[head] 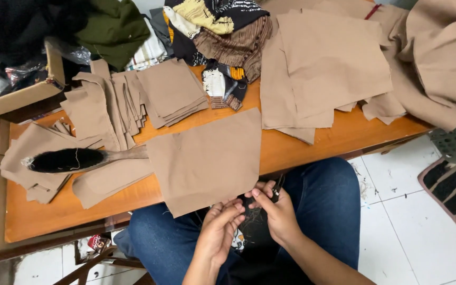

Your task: The person sits with legs crossed and uses shears to trim the edges of a piece of brown fabric held on their lap. They rotate the fabric to cut different sides and place the trimmed piece on a stack on the table.

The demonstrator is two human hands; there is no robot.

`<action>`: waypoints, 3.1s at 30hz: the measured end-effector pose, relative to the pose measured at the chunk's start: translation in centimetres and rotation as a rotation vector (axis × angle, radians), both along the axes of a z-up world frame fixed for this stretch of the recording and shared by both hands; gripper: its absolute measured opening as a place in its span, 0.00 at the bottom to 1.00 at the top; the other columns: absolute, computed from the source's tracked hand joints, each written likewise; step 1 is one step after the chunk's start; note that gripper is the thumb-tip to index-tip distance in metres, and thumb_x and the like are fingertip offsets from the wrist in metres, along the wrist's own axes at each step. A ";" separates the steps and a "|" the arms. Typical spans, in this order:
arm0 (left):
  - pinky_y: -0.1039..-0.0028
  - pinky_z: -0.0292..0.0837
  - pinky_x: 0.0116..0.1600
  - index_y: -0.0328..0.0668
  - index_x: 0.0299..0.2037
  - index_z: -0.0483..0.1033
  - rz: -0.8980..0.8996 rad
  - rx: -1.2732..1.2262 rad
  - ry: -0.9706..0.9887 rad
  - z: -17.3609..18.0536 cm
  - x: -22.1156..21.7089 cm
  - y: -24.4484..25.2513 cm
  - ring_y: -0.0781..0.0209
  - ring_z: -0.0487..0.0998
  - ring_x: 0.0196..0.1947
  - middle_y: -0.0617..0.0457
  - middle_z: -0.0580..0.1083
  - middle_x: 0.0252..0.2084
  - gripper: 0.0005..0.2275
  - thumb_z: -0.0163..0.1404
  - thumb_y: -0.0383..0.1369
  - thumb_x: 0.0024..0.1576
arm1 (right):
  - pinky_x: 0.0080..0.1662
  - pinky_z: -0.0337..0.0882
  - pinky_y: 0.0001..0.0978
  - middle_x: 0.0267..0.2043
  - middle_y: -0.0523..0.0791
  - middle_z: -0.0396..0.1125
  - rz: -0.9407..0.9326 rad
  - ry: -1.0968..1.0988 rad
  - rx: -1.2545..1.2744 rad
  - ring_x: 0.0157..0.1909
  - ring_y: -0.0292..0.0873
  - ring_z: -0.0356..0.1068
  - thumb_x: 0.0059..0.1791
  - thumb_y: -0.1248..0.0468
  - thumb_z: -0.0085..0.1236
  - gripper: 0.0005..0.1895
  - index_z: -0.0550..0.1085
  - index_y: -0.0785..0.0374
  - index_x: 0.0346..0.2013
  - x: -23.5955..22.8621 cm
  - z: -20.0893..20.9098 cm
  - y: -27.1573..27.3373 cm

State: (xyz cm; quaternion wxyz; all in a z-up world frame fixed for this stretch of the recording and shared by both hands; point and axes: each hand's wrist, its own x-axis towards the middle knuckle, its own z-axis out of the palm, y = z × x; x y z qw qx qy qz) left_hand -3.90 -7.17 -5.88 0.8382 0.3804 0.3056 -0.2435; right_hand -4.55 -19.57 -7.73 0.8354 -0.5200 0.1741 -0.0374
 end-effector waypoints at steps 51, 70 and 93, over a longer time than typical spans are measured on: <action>0.78 0.67 0.39 0.31 0.20 0.73 0.041 0.283 0.100 2.8 0.9 -5.2 0.62 0.72 0.27 0.48 0.72 0.22 0.04 0.54 0.25 0.43 | 0.10 0.52 0.21 0.13 0.48 0.55 0.143 0.099 0.469 0.07 0.35 0.50 0.49 0.52 0.30 0.22 0.60 0.67 0.22 -2.6 -0.5 0.6; 0.77 0.66 0.41 0.31 0.22 0.73 0.059 0.287 0.097 3.1 1.1 -5.5 0.62 0.72 0.30 0.48 0.72 0.25 0.03 0.54 0.24 0.42 | 0.09 0.49 0.21 0.07 0.45 0.51 0.155 0.085 0.349 0.05 0.35 0.47 0.49 0.51 0.29 0.26 0.60 0.66 0.15 -1.6 0.7 0.2; 0.77 0.66 0.44 0.30 0.25 0.74 0.065 0.288 0.088 3.3 1.2 -6.0 0.62 0.73 0.34 0.48 0.73 0.29 0.04 0.53 0.24 0.42 | 0.09 0.47 0.20 0.10 0.45 0.51 0.088 0.067 0.278 0.06 0.34 0.46 0.49 0.52 0.27 0.21 0.57 0.62 0.19 -1.5 0.6 0.1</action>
